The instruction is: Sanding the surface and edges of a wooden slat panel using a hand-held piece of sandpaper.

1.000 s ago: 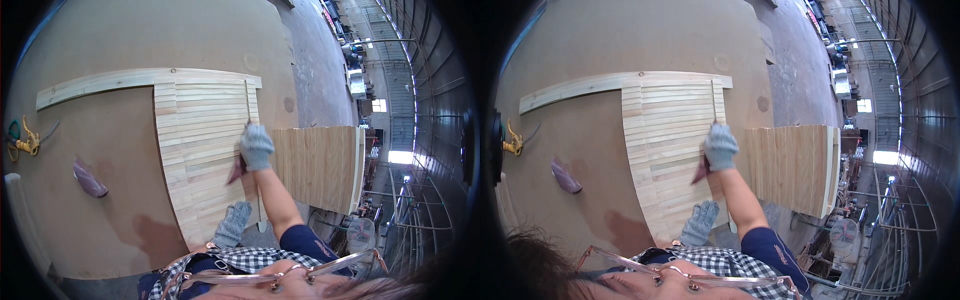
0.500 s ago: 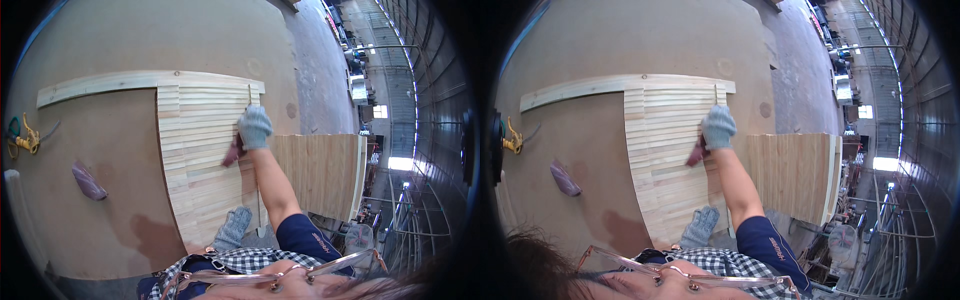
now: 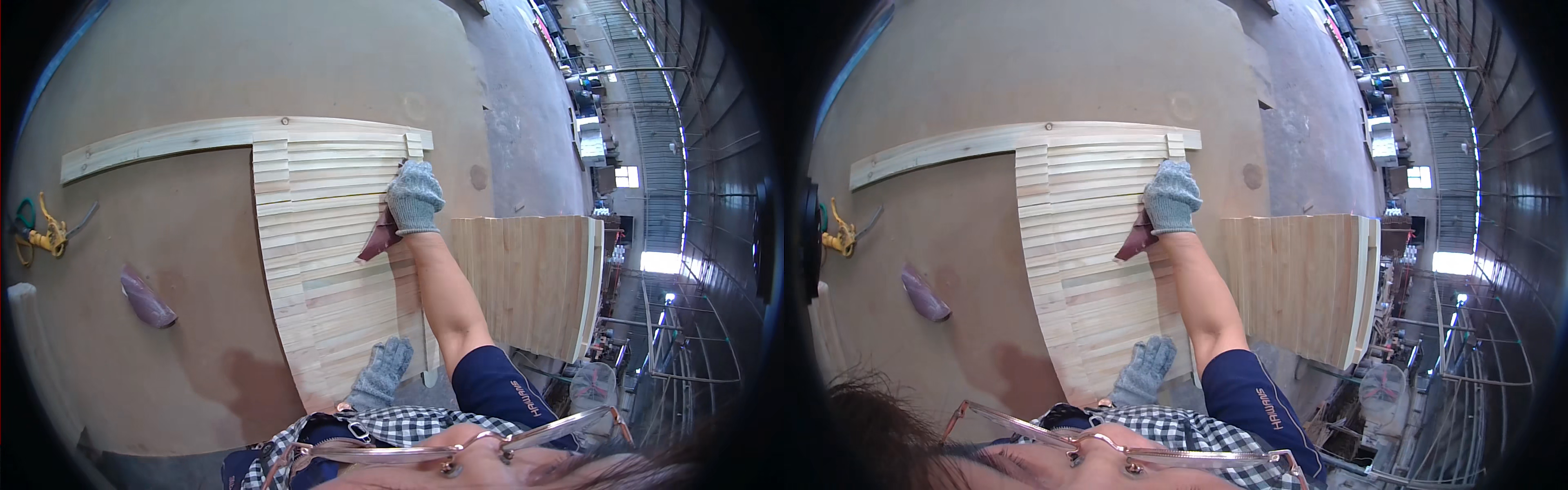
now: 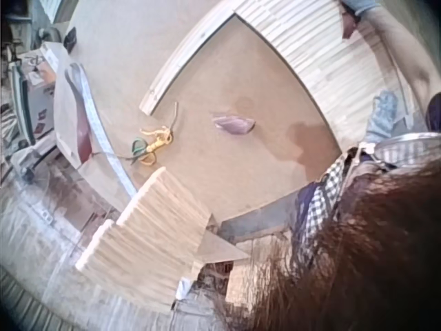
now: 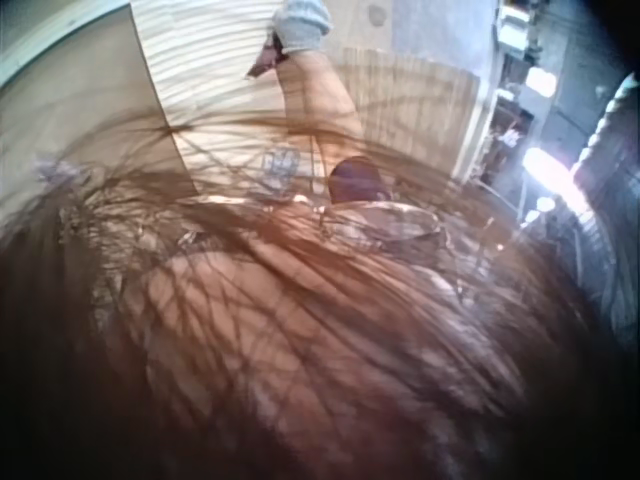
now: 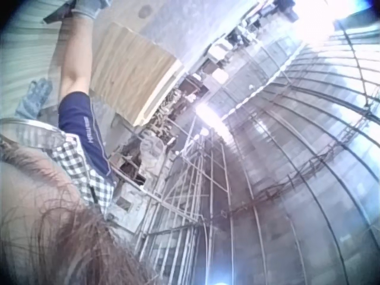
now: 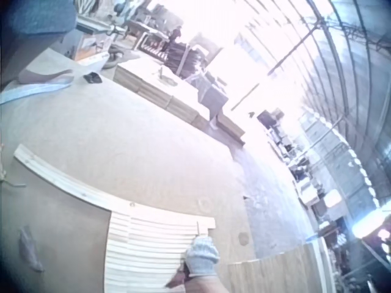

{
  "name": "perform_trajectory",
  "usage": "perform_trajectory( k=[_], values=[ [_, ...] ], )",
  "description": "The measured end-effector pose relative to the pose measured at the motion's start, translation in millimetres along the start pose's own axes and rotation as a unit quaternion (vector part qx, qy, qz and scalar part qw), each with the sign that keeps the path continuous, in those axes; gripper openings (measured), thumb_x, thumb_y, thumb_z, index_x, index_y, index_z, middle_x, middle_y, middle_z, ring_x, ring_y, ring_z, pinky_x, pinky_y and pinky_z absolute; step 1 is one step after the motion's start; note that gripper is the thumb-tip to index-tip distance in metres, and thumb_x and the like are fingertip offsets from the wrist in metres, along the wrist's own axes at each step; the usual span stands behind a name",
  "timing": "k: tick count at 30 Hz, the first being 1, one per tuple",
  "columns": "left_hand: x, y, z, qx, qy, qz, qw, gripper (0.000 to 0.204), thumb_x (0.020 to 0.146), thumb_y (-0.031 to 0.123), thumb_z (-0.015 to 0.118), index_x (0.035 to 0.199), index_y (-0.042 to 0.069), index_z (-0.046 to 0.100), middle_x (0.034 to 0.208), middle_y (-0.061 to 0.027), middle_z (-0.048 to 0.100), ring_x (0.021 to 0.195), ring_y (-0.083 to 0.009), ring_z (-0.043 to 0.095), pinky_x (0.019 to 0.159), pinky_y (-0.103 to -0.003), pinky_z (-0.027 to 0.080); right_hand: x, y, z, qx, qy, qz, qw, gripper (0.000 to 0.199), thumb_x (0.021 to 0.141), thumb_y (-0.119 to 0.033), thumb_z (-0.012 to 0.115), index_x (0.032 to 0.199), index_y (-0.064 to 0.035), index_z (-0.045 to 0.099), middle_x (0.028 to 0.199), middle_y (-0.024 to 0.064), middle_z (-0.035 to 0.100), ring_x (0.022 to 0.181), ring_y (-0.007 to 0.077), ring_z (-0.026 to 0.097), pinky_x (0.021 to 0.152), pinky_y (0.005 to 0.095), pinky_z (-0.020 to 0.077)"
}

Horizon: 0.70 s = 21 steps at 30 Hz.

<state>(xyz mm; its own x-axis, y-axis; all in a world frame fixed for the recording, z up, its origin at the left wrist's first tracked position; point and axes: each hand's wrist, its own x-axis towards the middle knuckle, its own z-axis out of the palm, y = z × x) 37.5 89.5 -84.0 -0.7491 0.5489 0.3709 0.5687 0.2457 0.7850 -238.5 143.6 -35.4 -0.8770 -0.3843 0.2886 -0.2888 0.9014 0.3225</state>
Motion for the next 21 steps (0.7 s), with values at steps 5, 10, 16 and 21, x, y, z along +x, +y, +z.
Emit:
perform_trajectory(
  k=[5, 10, 16, 21],
  values=[
    [-11.8, -1.5, -9.6, -0.003, -0.014, 0.001, 1.000, 0.048, 0.080, 0.025, 0.052, 0.119, -0.003, 0.048, 0.118, -0.0242, 0.051, 0.115, -0.0398, 0.045, 0.102, -0.042, 0.032, -64.9, -16.9, -34.6, 0.063, -0.104, 0.056, 0.991, 0.014, 0.074, -0.011, 0.055, 0.087, -0.0047, 0.056, 0.076, 0.0129, 0.054, 0.065, 0.0292, 0.059, 0.057, 0.0378, 0.0494],
    [-4.9, -1.3, -17.6, -0.006, -0.022, 0.022, 1.000, 0.047, 0.080, 0.025, 0.052, 0.119, -0.003, 0.049, 0.117, -0.0241, 0.051, 0.114, -0.0399, 0.046, 0.102, -0.042, 0.033, -44.2, -6.4, -17.4, 0.053, -0.054, 0.040, 0.996, 0.012, 0.074, -0.012, 0.055, 0.084, -0.0063, 0.056, 0.076, 0.0125, 0.053, 0.068, 0.0280, 0.059, 0.056, 0.0368, 0.0492],
    [-7.6, 5.3, -31.4, 0.005, -0.045, 0.032, 0.998, 0.047, 0.080, 0.025, 0.052, 0.118, -0.003, 0.049, 0.116, -0.0240, 0.052, 0.113, -0.0400, 0.046, 0.102, -0.042, 0.033, -24.9, -6.3, -12.2, 0.035, -0.082, 0.071, 0.993, 0.013, 0.077, -0.017, 0.054, 0.085, -0.0069, 0.057, 0.078, 0.0139, 0.054, 0.070, 0.0295, 0.061, 0.057, 0.0395, 0.0493],
    [-10.3, 4.4, -55.8, 0.026, -0.071, 0.038, 0.996, 0.046, 0.080, 0.025, 0.053, 0.117, -0.003, 0.050, 0.115, -0.0239, 0.052, 0.112, -0.0401, 0.047, 0.101, -0.042, 0.034, -100.5, -7.3, -44.2, 0.106, -0.148, 0.091, 0.979, 0.013, 0.078, -0.019, 0.056, 0.086, -0.0094, 0.057, 0.078, 0.0145, 0.055, 0.067, 0.0310, 0.061, 0.056, 0.0410, 0.0491]
  ],
)
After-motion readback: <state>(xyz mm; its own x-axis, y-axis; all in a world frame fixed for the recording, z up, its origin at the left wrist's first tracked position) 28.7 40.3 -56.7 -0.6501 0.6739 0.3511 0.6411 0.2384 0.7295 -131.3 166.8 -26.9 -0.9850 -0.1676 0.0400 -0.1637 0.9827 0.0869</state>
